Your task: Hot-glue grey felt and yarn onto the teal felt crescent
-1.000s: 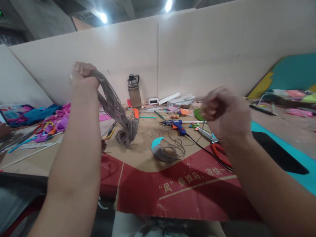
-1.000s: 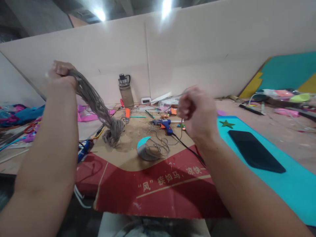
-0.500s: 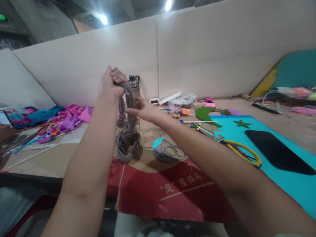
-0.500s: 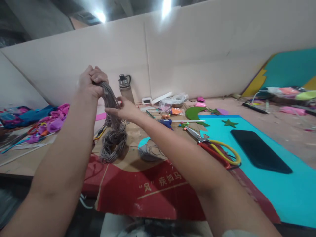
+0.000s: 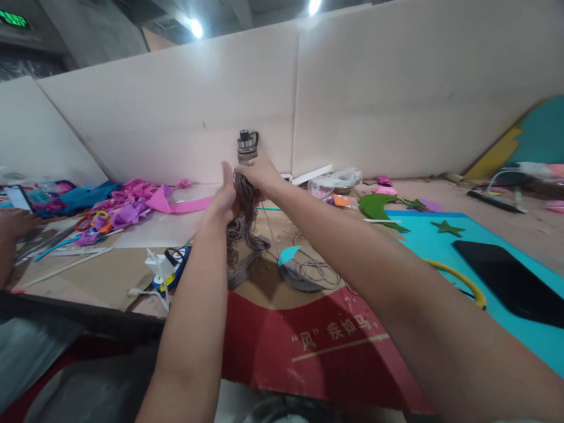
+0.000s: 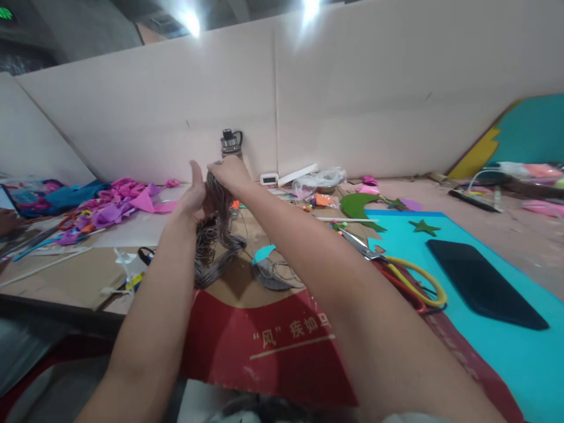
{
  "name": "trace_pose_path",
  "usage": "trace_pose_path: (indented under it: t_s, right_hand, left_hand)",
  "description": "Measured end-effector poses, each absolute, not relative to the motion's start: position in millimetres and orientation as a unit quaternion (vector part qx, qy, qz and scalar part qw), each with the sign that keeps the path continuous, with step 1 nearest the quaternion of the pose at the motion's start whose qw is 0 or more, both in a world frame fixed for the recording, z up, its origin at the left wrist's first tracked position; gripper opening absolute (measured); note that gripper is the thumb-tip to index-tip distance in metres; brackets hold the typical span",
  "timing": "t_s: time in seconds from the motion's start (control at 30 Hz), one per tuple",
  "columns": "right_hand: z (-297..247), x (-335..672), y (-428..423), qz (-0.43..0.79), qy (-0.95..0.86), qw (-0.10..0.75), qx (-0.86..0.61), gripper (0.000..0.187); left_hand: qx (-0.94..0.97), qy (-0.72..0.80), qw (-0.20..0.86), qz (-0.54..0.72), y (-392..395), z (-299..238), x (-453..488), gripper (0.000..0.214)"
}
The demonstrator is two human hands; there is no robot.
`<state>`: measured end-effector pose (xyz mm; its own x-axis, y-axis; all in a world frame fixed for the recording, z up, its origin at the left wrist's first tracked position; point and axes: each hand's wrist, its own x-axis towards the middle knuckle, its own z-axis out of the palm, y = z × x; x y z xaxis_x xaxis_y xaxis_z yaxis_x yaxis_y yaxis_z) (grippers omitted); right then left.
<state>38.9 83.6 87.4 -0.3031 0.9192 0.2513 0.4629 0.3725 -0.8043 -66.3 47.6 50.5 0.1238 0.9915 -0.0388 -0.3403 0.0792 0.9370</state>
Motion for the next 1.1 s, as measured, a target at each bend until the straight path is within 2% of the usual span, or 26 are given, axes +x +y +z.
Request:
trace_pose_path:
  t_s: [0.1,0.2,0.3,0.4,0.47,0.53,0.67,0.83,0.97,1.1]
  right_hand:
    - [84,38,84,0.272,-0.75,0.368,-0.478,0.043]
    - [72,43,76,0.291,-0.749,0.37,-0.466,0.056]
    - [51,50,60,0.34,-0.694,0.412,-0.483,0.056]
    - [34,56,40,0.478,-0.667,0.383,-0.424,0.05]
    - [29,62,26,0.526,-0.671,0.347,-0.39,0.037]
    - [29,68,14,0.536,-0.674,0.314,-0.4,0.027]
    - [32,77,3,0.543,-0.696,0.254,-0.395,0.024]
    - [20,78,6,0.465,-0.784,0.2,-0.36,0.019]
    - [17,79,2,0.466,-0.79,0.229,-0.325,0.015]
    - [22,82,-3,0.432,-0.742,0.335,-0.386,0.012]
  left_hand:
    - [0.464,0.391,0.608,0.512,43,43,-72,0.046]
    - [0.466,0.363,0.612,0.526,44,37,-81,0.027]
    - [0.405,0.314,0.621,0.593,46,34,-87,0.012]
    - [0.343,0.278,0.616,0.652,47,34,-90,0.015]
    - [0.321,0.268,0.613,0.67,47,33,-90,0.018]
    - [0.303,0.258,0.609,0.686,47,32,-90,0.02]
    - [0.28,0.237,0.613,0.7,48,30,-89,0.022]
    - [0.255,0.223,0.619,0.708,48,32,-89,0.022]
    - [0.234,0.224,0.615,0.719,47,33,-89,0.014]
    - [0.226,0.221,0.609,0.727,47,31,-89,0.016]
